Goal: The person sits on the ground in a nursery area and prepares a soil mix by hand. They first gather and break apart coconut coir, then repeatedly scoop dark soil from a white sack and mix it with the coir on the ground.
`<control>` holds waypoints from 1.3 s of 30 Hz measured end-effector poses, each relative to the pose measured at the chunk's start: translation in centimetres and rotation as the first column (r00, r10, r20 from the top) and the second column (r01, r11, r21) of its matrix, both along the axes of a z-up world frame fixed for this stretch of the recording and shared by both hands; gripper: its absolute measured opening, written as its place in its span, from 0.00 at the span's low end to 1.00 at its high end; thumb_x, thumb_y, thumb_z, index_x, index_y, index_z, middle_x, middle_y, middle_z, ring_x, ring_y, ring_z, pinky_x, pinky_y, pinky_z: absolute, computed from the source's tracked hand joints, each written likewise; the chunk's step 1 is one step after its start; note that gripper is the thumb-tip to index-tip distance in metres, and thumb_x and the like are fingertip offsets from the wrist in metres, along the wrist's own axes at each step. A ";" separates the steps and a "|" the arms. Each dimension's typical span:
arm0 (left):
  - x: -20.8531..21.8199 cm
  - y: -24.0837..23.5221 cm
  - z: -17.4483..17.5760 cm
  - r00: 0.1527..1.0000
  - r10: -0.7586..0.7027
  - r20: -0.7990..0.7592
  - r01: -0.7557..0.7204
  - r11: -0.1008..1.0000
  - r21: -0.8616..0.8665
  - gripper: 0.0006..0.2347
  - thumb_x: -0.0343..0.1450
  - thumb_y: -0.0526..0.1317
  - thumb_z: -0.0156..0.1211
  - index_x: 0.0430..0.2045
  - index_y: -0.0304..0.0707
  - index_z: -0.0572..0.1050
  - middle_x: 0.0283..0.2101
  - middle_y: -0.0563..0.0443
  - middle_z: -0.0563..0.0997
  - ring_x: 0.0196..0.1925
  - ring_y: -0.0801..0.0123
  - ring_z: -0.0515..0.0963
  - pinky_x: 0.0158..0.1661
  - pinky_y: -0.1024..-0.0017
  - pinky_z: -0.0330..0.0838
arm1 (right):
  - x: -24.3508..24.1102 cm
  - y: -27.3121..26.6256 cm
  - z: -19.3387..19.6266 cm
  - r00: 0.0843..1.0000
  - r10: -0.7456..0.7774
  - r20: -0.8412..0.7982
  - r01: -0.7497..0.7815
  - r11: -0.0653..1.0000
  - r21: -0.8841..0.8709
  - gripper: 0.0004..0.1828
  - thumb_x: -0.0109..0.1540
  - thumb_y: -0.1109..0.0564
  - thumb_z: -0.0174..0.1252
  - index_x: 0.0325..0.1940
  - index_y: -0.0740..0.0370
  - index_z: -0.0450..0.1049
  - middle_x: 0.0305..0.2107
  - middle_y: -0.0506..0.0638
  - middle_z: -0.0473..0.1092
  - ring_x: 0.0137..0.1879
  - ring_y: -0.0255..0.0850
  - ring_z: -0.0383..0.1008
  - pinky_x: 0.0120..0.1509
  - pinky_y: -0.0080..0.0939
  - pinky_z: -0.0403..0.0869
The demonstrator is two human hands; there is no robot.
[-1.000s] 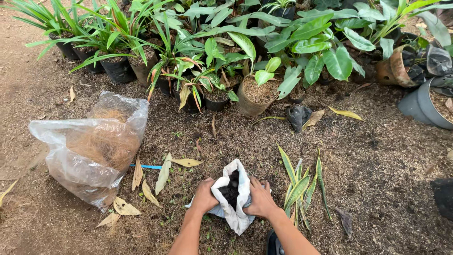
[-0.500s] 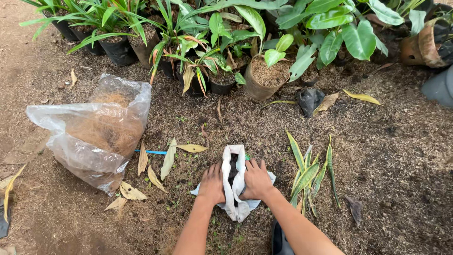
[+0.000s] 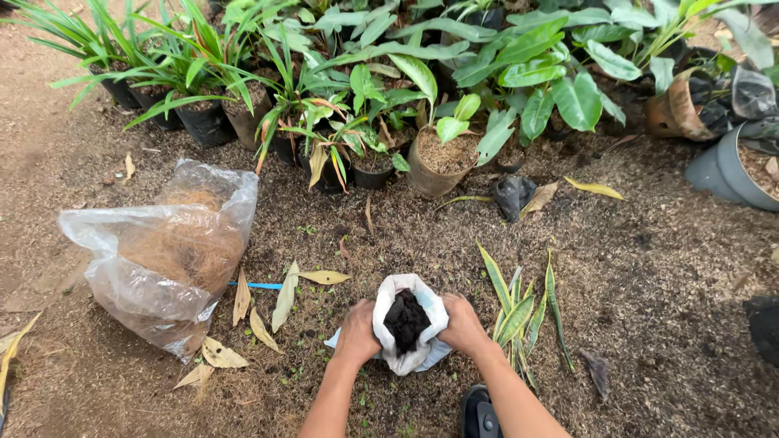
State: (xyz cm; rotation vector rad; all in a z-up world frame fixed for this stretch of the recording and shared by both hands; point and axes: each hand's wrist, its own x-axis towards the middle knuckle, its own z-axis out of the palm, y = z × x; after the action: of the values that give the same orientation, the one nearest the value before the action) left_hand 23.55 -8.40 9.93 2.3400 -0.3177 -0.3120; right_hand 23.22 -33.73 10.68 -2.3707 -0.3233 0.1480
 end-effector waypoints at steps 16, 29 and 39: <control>-0.7 -1.7 -1.5 0.970 -0.239 0.036 0.234 0.967 0.102 0.48 0.51 0.58 0.77 0.63 0.29 0.61 0.64 0.28 0.65 0.70 0.40 0.60 0.68 0.43 0.45 | -0.4 3.2 2.7 0.963 0.121 -0.239 -0.210 0.895 -0.394 0.45 0.41 0.45 0.73 0.59 0.61 0.70 0.57 0.59 0.68 0.66 0.57 0.65 0.72 0.66 0.58; 1.7 0.8 -3.8 0.969 -0.120 -0.214 0.112 0.993 -0.048 0.33 0.54 0.54 0.74 0.55 0.49 0.73 0.61 0.49 0.77 0.69 0.59 0.68 0.72 0.57 0.49 | 1.1 -4.0 -5.0 0.831 -0.080 -0.551 0.199 0.967 0.160 0.30 0.49 0.56 0.74 0.53 0.70 0.75 0.46 0.59 0.81 0.52 0.46 0.81 0.55 0.44 0.79; 0.5 1.9 0.7 0.851 0.019 -0.525 -0.046 0.998 -0.037 0.55 0.42 0.60 0.73 0.71 0.54 0.58 0.74 0.49 0.63 0.79 0.56 0.51 0.78 0.51 0.24 | 0.7 -3.3 -1.4 0.708 -0.030 -0.705 0.324 0.901 0.287 0.49 0.43 0.54 0.73 0.67 0.67 0.66 0.56 0.62 0.75 0.61 0.50 0.76 0.69 0.51 0.73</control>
State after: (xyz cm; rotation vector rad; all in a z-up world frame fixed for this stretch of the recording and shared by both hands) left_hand 24.01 -6.46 10.62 2.1046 -0.0141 -0.8958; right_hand 23.91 -37.01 9.30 -1.7653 0.2344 0.7796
